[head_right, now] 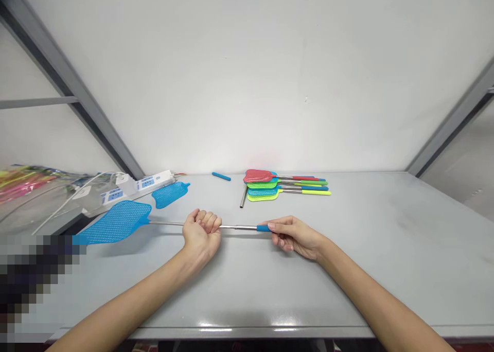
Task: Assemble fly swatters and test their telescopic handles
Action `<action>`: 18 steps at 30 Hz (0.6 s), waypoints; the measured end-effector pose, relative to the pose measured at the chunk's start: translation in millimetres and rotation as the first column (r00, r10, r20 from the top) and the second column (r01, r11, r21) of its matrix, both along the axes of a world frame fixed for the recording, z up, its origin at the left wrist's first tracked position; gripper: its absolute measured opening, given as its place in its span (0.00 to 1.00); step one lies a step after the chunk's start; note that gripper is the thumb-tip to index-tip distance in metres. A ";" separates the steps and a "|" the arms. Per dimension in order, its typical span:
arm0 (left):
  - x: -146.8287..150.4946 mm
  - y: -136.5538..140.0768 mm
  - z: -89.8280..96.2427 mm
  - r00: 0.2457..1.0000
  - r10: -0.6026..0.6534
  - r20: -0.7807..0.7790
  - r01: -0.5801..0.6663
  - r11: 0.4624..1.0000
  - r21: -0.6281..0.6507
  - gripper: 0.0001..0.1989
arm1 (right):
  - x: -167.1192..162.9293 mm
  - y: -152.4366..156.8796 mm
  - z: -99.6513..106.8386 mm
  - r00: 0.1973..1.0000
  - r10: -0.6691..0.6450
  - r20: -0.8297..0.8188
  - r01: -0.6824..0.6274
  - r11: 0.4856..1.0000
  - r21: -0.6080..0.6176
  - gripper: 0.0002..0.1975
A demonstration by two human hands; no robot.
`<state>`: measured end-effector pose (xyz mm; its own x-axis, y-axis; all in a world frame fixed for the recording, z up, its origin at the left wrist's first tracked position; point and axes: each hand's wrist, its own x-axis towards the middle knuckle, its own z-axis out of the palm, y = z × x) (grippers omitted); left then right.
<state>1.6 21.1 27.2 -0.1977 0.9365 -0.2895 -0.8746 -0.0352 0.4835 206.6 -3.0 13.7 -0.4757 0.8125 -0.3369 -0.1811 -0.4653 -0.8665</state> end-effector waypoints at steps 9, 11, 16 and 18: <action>4.2 -1.2 -1.8 0.998 0.003 0.055 -0.003 1.000 -0.003 0.17 | 0.0 2.2 -5.0 1.000 0.021 -0.011 -0.021 1.000 0.017 0.18; 5.3 -1.4 -1.8 0.999 -0.003 0.053 0.003 1.000 -0.008 0.17 | -0.5 2.4 -4.7 1.000 0.020 -0.016 -0.020 1.000 0.015 0.18; 9.5 -2.9 -2.4 0.999 -0.013 0.050 0.014 1.000 -0.012 0.17 | -0.8 2.8 -6.0 1.000 0.009 -0.017 -0.008 1.000 0.009 0.17; 10.7 -3.7 -2.9 0.999 -0.019 0.050 0.020 1.000 -0.015 0.17 | -1.0 3.1 -7.3 1.000 0.012 -0.026 -0.012 1.000 0.009 0.17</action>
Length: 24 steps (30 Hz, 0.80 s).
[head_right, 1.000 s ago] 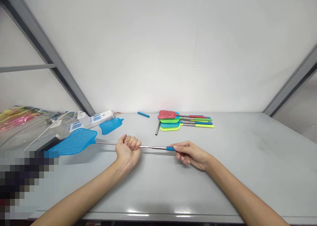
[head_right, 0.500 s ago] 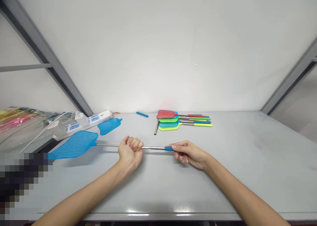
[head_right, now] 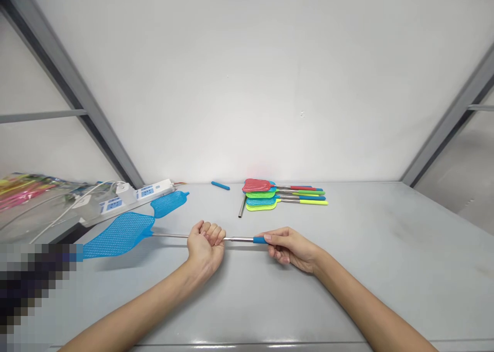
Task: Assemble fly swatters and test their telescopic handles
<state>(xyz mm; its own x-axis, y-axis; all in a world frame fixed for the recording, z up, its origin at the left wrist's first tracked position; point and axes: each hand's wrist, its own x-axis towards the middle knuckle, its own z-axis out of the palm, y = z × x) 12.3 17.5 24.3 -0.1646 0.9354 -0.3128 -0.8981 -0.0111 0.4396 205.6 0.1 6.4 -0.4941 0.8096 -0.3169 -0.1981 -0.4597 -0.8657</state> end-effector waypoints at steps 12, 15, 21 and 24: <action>0.3 2.6 -0.8 1.000 0.008 0.004 -0.008 1.000 0.014 0.18 | -7.6 -1.3 -1.9 0.999 0.025 -0.043 -0.024 0.999 0.022 0.16; 1.1 1.5 -2.1 1.000 -0.001 0.004 0.001 1.000 -0.001 0.18 | -10.9 -2.1 -1.6 0.999 0.028 -0.042 -0.028 1.000 0.012 0.16; 2.1 -0.7 -3.2 1.000 -0.006 -0.001 0.006 0.999 -0.034 0.18 | -14.7 -2.5 -2.9 0.999 0.032 -0.039 -0.032 0.999 0.008 0.16; 3.1 -1.3 -2.5 1.000 -0.011 0.000 0.011 1.000 -0.027 0.18 | -14.0 -2.7 -2.9 0.999 0.029 -0.036 -0.028 1.000 0.012 0.16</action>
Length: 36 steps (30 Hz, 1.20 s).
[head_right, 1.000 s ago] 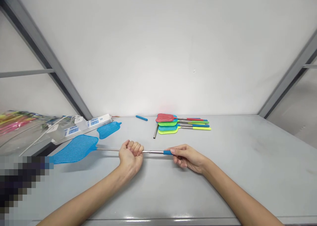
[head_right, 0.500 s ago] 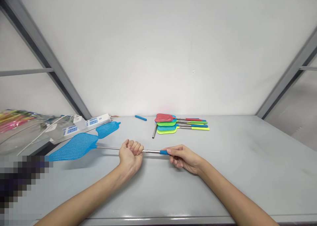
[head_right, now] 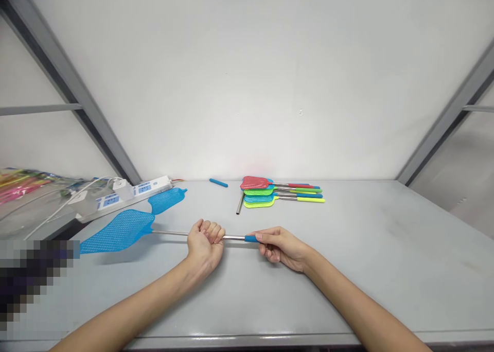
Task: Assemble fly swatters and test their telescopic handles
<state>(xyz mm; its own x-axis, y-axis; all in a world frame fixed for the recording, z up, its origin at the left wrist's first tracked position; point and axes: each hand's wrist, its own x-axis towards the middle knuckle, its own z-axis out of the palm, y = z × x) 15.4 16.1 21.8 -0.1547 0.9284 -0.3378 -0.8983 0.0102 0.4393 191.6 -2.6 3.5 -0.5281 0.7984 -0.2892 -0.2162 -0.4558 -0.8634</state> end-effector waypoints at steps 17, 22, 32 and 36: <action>-47.4 37.4 18.4 0.951 -0.302 0.072 0.307 0.948 -0.082 0.15 | -7.7 1.2 3.8 1.000 0.026 -0.017 -0.025 0.999 0.047 0.13; -58.2 41.9 18.9 0.951 -0.298 0.082 0.307 0.941 -0.140 0.15 | -7.2 0.0 4.5 0.999 0.044 -0.015 -0.043 0.998 0.055 0.14; -64.9 44.2 19.2 0.954 -0.293 0.060 0.298 0.948 -0.111 0.15 | -9.1 -1.9 4.7 0.998 0.062 0.007 -0.062 0.994 0.086 0.12; -68.3 43.1 21.0 0.943 -0.329 0.059 0.333 0.938 -0.099 0.14 | -9.9 -2.7 5.2 0.997 0.082 0.014 -0.083 0.994 0.075 0.14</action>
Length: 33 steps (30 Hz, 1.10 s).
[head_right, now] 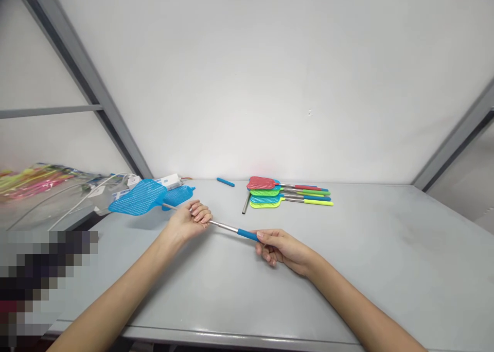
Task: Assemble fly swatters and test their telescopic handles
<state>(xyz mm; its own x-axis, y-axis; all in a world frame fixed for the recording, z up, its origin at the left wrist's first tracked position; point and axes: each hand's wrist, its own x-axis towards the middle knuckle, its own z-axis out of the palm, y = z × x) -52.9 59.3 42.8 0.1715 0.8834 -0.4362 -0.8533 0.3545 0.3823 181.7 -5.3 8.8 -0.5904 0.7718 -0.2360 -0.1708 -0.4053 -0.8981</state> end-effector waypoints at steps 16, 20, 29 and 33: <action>4.1 -2.5 -3.6 0.999 0.032 0.015 -0.032 0.999 0.004 0.15 | 2.0 -1.4 0.1 0.998 -0.055 -0.017 0.054 0.996 -0.072 0.09; 0.0 -2.8 1.6 1.000 0.018 -0.006 -0.018 1.000 0.016 0.15 | 0.7 -2.9 2.5 0.999 -0.034 0.007 0.034 0.998 -0.048 0.10; -12.1 2.7 14.9 0.997 0.062 -0.036 -0.058 0.991 0.117 0.15 | -12.1 -6.3 6.1 0.997 0.071 -0.019 -0.071 0.997 -0.016 0.15; -19.5 4.7 17.8 0.999 0.044 -0.030 -0.040 0.991 0.127 0.15 | -17.4 -7.6 5.4 0.996 0.076 -0.042 -0.077 0.997 -0.012 0.14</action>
<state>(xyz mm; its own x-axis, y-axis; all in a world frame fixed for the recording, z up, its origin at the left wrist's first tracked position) -72.5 64.0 60.6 0.1206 0.9379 -0.3254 -0.8528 0.2656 0.4496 164.3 -12.8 14.2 -0.6572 0.7208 -0.2204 -0.1757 -0.4308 -0.8852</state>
